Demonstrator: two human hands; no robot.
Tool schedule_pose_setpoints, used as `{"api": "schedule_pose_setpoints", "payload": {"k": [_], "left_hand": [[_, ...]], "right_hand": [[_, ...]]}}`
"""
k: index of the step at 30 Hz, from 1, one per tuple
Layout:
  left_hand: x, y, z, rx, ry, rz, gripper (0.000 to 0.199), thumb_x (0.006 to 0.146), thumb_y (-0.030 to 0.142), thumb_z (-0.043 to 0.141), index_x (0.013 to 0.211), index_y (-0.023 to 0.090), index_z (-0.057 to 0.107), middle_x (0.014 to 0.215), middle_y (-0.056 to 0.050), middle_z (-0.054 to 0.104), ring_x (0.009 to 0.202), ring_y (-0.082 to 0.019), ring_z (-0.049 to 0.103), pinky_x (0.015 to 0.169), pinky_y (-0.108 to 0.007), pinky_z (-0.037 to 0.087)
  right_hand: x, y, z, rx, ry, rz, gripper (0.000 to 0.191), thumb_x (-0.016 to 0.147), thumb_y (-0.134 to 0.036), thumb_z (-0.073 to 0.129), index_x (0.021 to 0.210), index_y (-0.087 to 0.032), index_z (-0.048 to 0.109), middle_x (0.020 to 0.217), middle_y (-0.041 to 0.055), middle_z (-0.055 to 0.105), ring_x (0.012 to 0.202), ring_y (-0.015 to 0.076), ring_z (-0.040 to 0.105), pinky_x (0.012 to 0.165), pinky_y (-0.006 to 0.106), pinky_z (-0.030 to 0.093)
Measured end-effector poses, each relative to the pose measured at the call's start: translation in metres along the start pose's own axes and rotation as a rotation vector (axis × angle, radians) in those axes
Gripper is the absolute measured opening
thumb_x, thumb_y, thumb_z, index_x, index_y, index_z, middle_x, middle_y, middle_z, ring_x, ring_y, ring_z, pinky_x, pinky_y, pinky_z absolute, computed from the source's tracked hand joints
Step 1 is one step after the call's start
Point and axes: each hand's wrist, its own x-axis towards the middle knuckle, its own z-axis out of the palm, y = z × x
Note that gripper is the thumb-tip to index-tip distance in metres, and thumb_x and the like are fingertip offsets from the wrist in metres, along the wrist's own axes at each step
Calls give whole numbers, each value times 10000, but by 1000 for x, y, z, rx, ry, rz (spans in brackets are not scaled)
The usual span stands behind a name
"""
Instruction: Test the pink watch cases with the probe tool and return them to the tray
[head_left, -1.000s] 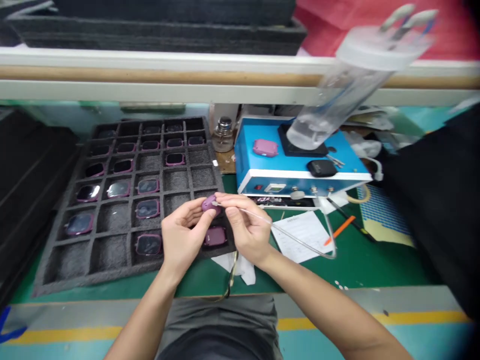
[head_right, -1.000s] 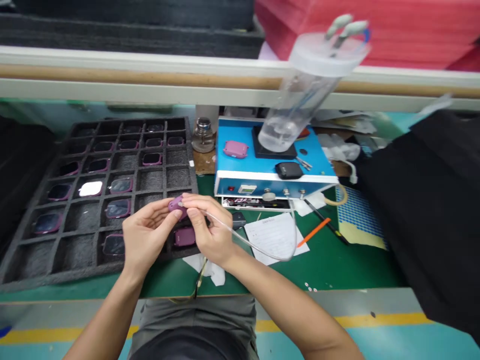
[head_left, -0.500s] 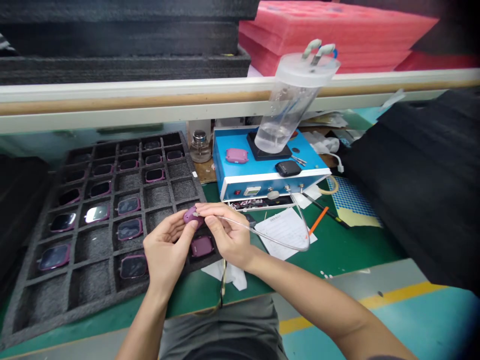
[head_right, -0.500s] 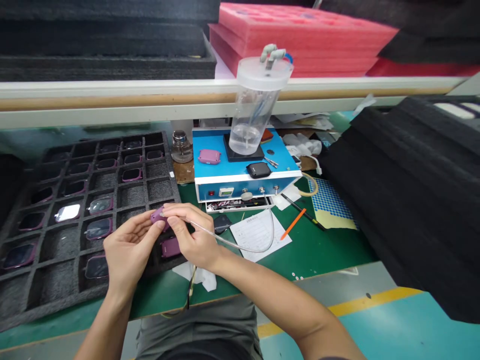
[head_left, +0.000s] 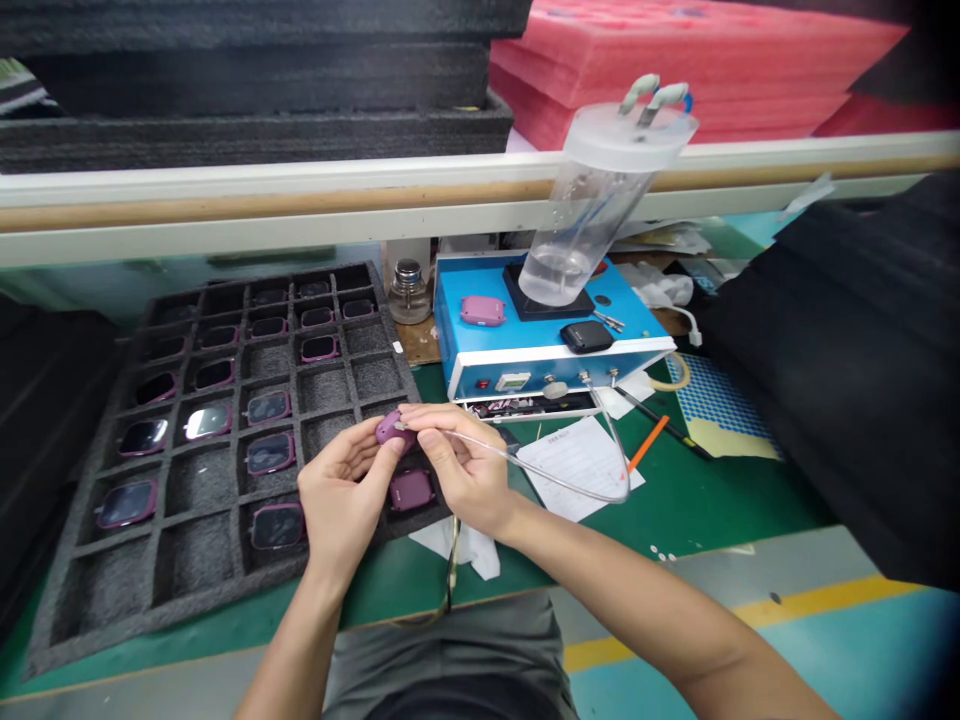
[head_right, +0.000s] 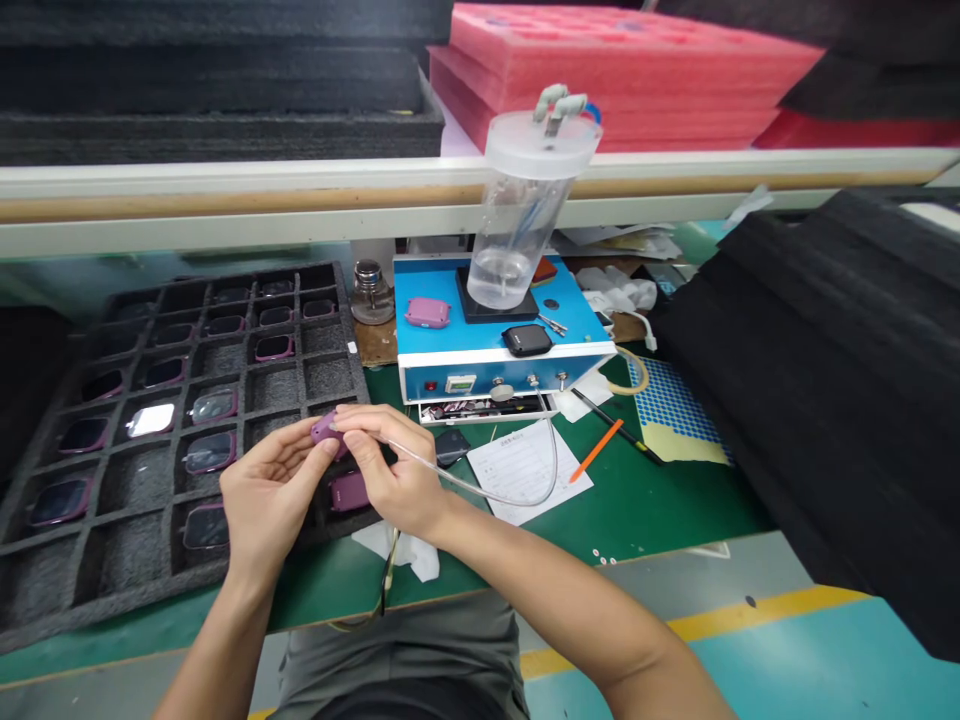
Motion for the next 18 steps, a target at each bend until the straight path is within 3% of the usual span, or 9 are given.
{"api": "schedule_pose_setpoints", "payload": {"k": [18], "left_hand": [[-3, -2, 0, -53, -18, -4, 282, 756, 236, 875, 1009, 136, 801, 957, -85, 838, 847, -197, 820, 803, -245, 674]], "right_hand": [[-6, 0, -2, 20, -16, 32, 202, 1010, -139, 595, 1074, -245, 755, 1076, 72, 799, 1094, 217, 769, 986, 412, 624]]}}
